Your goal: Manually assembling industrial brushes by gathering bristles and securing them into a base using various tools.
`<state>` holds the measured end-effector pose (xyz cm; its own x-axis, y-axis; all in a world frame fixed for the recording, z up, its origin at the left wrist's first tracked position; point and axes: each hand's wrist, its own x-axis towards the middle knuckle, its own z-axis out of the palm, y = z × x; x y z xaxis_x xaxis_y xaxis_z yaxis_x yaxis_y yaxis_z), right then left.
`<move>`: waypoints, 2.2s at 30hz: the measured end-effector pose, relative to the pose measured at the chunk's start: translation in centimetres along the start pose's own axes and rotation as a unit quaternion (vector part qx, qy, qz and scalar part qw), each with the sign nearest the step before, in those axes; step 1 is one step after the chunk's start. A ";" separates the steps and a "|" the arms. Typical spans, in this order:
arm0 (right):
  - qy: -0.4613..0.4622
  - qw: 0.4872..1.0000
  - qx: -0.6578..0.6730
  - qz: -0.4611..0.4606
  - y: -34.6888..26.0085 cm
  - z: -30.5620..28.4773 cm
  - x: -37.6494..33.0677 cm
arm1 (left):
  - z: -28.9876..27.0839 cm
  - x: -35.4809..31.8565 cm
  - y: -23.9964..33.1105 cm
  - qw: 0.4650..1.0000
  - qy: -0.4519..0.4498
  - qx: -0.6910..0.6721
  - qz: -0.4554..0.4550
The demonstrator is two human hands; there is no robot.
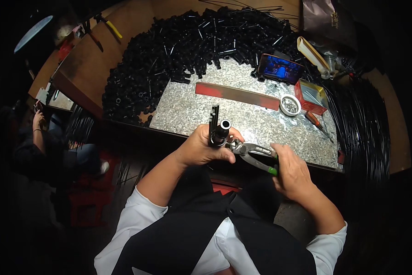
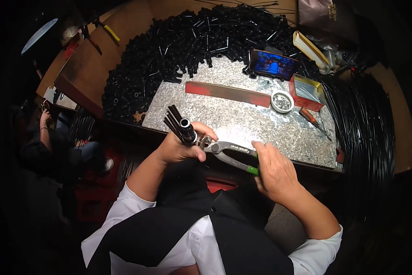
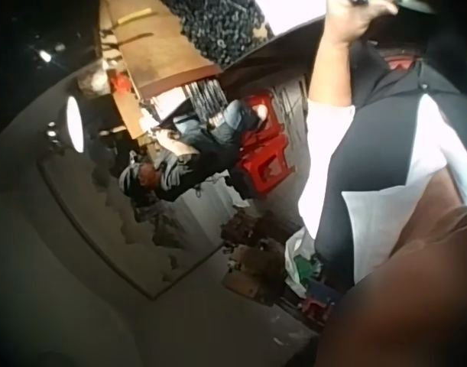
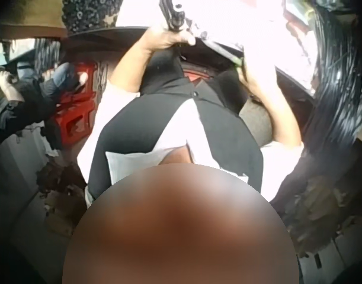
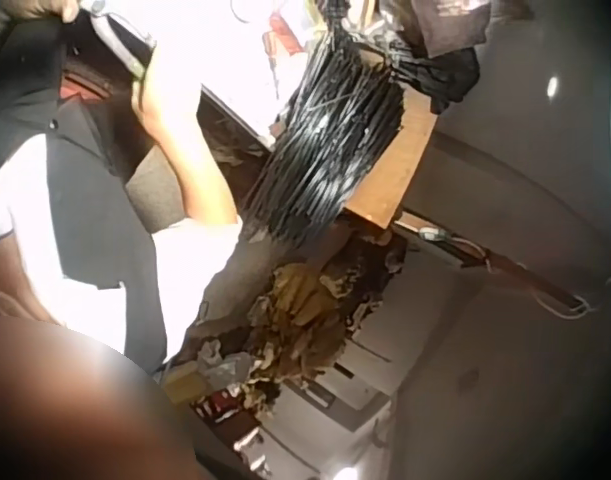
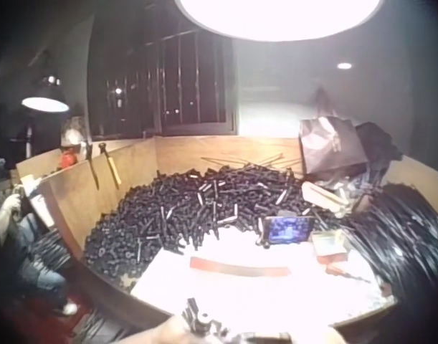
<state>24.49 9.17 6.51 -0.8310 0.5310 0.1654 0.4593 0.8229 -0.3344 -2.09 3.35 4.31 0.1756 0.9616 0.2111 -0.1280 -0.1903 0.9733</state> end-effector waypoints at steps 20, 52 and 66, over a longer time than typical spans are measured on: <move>-0.039 0.985 0.168 -0.025 0.9 3.4 2.3 | 0.5 -1.0 -1.6 0.993 0.049 -0.104 0.029; 0.000 0.954 -0.255 0.156 13.7 -1.7 11.1 | 1.5 -3.8 -1.6 0.999 0.025 -0.027 0.031; -0.006 0.964 -0.206 0.170 13.6 -0.8 12.3 | 1.9 -3.5 -0.7 0.997 0.043 -0.068 -0.015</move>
<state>20.77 27.04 4.69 -0.6135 0.7834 0.0993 0.7887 0.6140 0.0291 -0.74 -0.31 3.06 0.0980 0.9811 0.1670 -0.2567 -0.1372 0.9567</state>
